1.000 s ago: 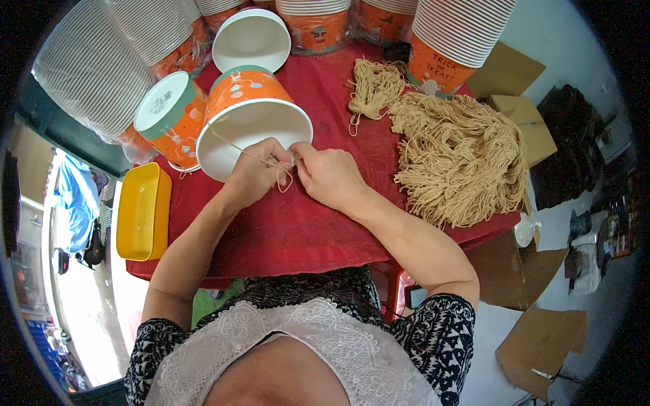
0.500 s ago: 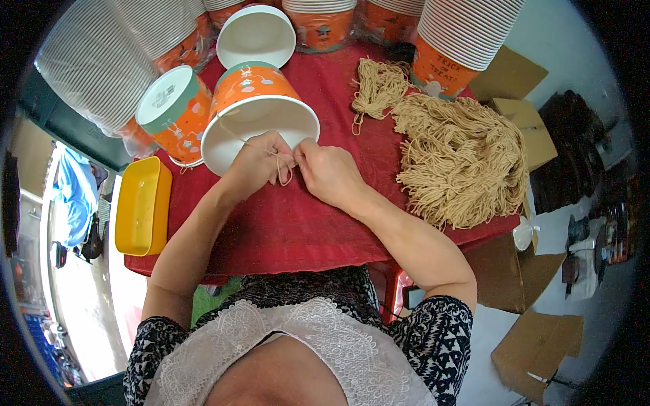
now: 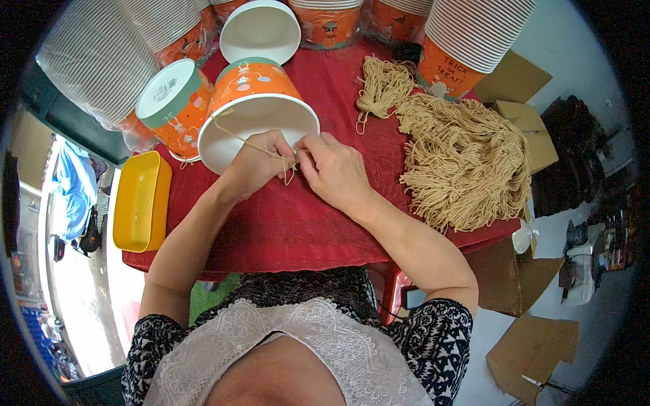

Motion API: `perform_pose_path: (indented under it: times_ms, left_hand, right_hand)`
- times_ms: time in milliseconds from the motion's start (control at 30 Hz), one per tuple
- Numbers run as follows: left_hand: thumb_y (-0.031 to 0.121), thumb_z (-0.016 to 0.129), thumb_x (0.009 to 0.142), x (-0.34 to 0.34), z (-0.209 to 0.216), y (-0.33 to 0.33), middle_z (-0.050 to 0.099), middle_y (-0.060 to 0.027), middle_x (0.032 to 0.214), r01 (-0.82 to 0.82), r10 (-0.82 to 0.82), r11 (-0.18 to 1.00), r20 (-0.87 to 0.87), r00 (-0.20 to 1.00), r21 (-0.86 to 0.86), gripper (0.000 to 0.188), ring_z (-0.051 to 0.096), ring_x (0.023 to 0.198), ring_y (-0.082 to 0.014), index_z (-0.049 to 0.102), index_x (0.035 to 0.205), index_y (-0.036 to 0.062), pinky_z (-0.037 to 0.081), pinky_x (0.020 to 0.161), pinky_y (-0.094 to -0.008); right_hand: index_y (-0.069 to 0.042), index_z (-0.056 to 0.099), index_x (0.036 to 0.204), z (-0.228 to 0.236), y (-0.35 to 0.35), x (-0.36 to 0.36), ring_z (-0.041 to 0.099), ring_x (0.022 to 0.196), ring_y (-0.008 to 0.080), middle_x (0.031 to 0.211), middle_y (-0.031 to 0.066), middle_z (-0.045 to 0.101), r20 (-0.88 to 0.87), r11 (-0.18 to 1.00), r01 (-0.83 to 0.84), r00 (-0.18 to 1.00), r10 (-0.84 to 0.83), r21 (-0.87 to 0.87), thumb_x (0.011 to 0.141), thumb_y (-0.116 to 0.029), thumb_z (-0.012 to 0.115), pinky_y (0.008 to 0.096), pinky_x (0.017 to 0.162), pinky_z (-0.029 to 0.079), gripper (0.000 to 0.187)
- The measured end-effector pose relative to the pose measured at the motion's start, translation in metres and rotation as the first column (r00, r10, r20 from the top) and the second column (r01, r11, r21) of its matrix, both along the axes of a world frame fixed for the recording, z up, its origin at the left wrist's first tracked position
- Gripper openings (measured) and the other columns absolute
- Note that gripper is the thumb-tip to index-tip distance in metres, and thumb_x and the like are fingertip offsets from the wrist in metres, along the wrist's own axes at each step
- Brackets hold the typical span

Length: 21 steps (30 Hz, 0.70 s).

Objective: Attaching and knotting strings onto paper buckets for packaging.

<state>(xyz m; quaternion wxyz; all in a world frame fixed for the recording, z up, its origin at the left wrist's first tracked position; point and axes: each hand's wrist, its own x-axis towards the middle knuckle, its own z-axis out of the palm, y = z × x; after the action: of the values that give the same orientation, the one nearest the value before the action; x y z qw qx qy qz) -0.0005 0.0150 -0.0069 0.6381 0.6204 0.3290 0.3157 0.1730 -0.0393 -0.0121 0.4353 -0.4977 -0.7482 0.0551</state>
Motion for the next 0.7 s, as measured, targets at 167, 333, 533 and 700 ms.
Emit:
perform_pose_path:
  times_ms: [167, 333, 533, 700]
  left_hand:
    - [-0.008, 0.056, 0.080, 0.002, -0.008, -0.002, 0.060, -0.0086, 0.069, -0.009, 0.018, 0.992, -0.067, 0.998, 0.125, 0.010, 0.058, 0.057, -0.0136, 0.052, 0.085, -0.0006, 0.046, 0.051, -0.0282]
    - [-0.006, 0.054, 0.081, 0.007, -0.006, -0.010, 0.063, -0.0117, 0.074, -0.016, 0.113, 0.940, -0.269, 0.956, 0.340, 0.011, 0.062, 0.060, -0.0193, 0.053, 0.090, 0.0001, 0.049, 0.055, -0.0330]
    - [0.002, 0.057, 0.086, 0.016, -0.001, -0.017, 0.062, -0.0182, 0.092, 0.031, 0.345, 0.608, -0.299, 0.890, 0.793, 0.008, 0.062, 0.084, -0.0369, 0.057, 0.094, 0.0016, 0.051, 0.071, -0.0438]
    - [0.009, 0.058, 0.088, 0.014, -0.001, -0.019, 0.059, -0.0189, 0.086, 0.155, 0.465, 0.458, -0.385, 0.797, 0.875, 0.011, 0.062, 0.081, -0.0367, 0.056, 0.094, -0.0006, 0.051, 0.071, -0.0455]
  right_hand:
    - [-0.002, 0.062, 0.092, -0.008, 0.003, 0.002, 0.064, 0.077, 0.0375, 0.087, 0.0179, 0.063, -0.071, 1.000, -0.023, 0.997, 0.022, -0.020, 0.084, -0.006, 0.064, 0.0452, 0.066, 0.052, 0.010]
    - [-0.001, 0.062, 0.091, -0.010, 0.003, 0.001, 0.063, 0.078, 0.0386, 0.085, 0.0189, 0.063, -0.079, 0.999, 0.006, 0.997, -0.011, -0.054, 0.082, -0.005, 0.064, 0.0459, 0.068, 0.051, 0.010]
    - [0.001, 0.065, 0.097, -0.011, 0.004, 0.004, 0.067, 0.083, 0.0345, 0.091, 0.0185, 0.066, -0.078, 0.989, 0.024, 0.996, -0.036, -0.147, 0.083, -0.002, 0.065, 0.0399, 0.070, 0.053, 0.014]
    - [0.001, 0.065, 0.098, -0.012, 0.004, 0.004, 0.067, 0.083, 0.0335, 0.092, 0.0187, 0.066, -0.099, 0.989, 0.014, 0.995, -0.028, -0.145, 0.083, -0.001, 0.064, 0.0398, 0.071, 0.053, 0.015]
